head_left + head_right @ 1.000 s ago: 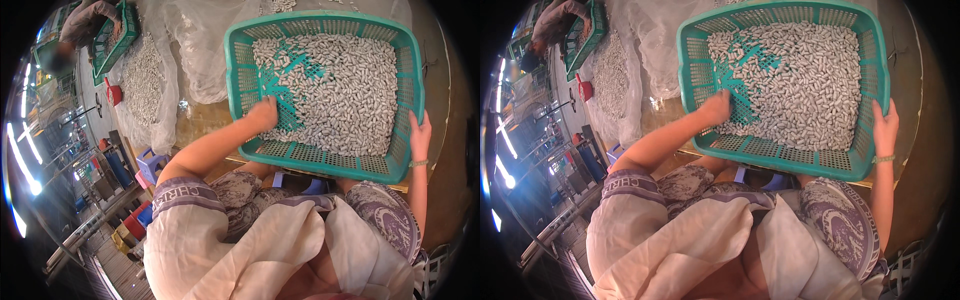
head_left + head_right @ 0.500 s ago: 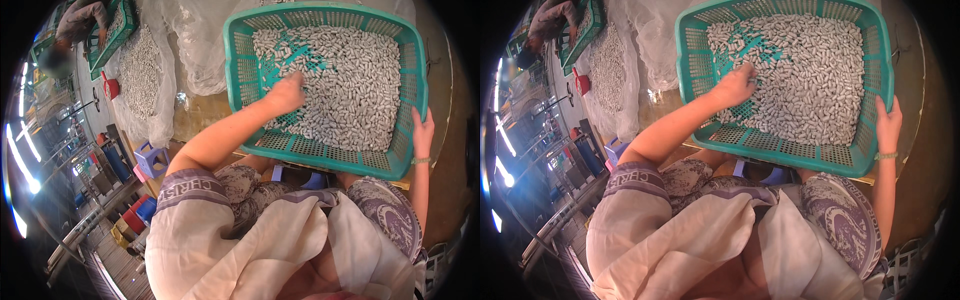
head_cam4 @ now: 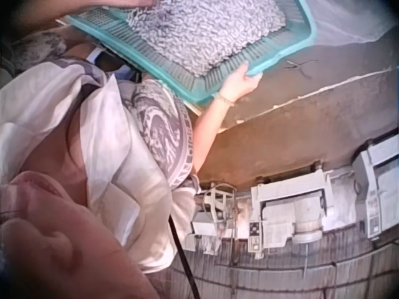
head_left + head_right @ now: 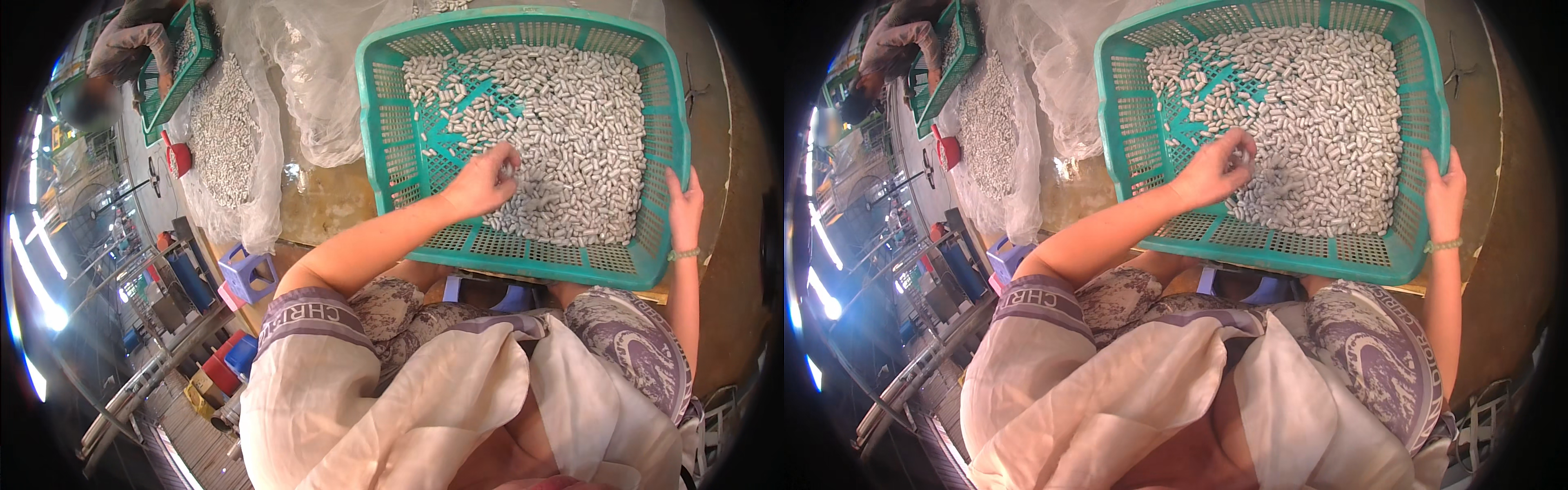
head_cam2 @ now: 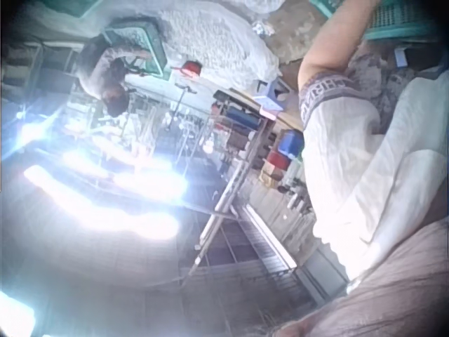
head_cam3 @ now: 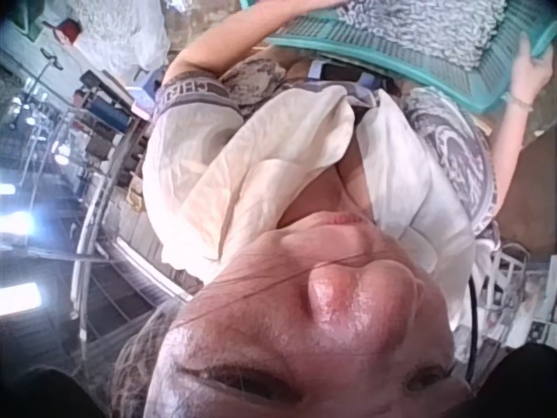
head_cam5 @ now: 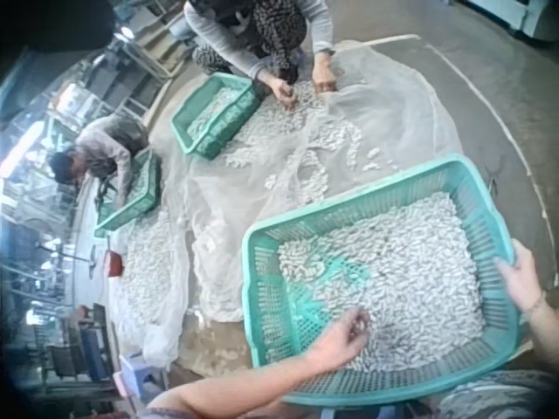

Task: The person sits and sorts white silkworm cocoons in a green basket, picking them up and moving them around by hand. Another person is visible in the background performing a similar task.

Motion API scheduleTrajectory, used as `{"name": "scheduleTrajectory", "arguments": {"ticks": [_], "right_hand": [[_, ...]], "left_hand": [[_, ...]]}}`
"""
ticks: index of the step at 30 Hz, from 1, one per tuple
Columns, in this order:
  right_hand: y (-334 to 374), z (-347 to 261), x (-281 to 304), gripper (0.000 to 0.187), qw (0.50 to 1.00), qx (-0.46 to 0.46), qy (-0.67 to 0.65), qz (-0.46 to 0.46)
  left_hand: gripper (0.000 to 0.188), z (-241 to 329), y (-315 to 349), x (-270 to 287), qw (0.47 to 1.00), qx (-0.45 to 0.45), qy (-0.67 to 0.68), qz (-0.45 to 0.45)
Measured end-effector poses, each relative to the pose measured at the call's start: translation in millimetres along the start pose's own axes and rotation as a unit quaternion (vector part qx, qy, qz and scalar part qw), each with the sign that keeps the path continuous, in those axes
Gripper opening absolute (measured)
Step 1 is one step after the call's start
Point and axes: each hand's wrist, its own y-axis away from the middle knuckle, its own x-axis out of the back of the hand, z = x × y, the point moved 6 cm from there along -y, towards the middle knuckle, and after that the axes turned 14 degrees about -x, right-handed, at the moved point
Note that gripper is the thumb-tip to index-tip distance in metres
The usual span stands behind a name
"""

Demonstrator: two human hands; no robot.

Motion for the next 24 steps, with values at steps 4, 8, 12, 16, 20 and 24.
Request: {"name": "scheduleTrajectory", "arguments": {"ticks": [4,8,12,16,20,24], "right_hand": [[-1.8,-1.9,-5.0,0.022,1.0,-0.002,0.02,-0.007],[3.7,-8.1,-2.6,0.022,0.999,0.021,0.041,0.02],[3.5,-8.3,1.6,0.022,0.996,0.037,0.079,0.034],[-0.3,0.4,-5.7,0.022,0.999,0.002,-0.019,-0.027],[-1.2,-1.2,-2.8,0.023,1.0,0.0,0.006,-0.023],[2.8,-4.6,-5.2,0.023,1.0,0.003,0.005,-0.004]], "left_hand": [[0.042,16.5,17.7,-24.9,0.887,-0.348,-0.273,-0.135],[0.043,5.4,0.0,-73.9,0.825,-0.434,-0.32,-0.166],[0.042,34.7,-71.0,-96.0,0.809,-0.449,-0.369,-0.088],[0.041,31.2,-112.8,-59.1,0.814,-0.353,-0.461,0.01],[0.041,6.2,-121.3,7.3,0.815,-0.257,-0.505,0.119],[0.043,-15.1,-96.1,48.6,0.814,-0.147,-0.537,0.164]]}}
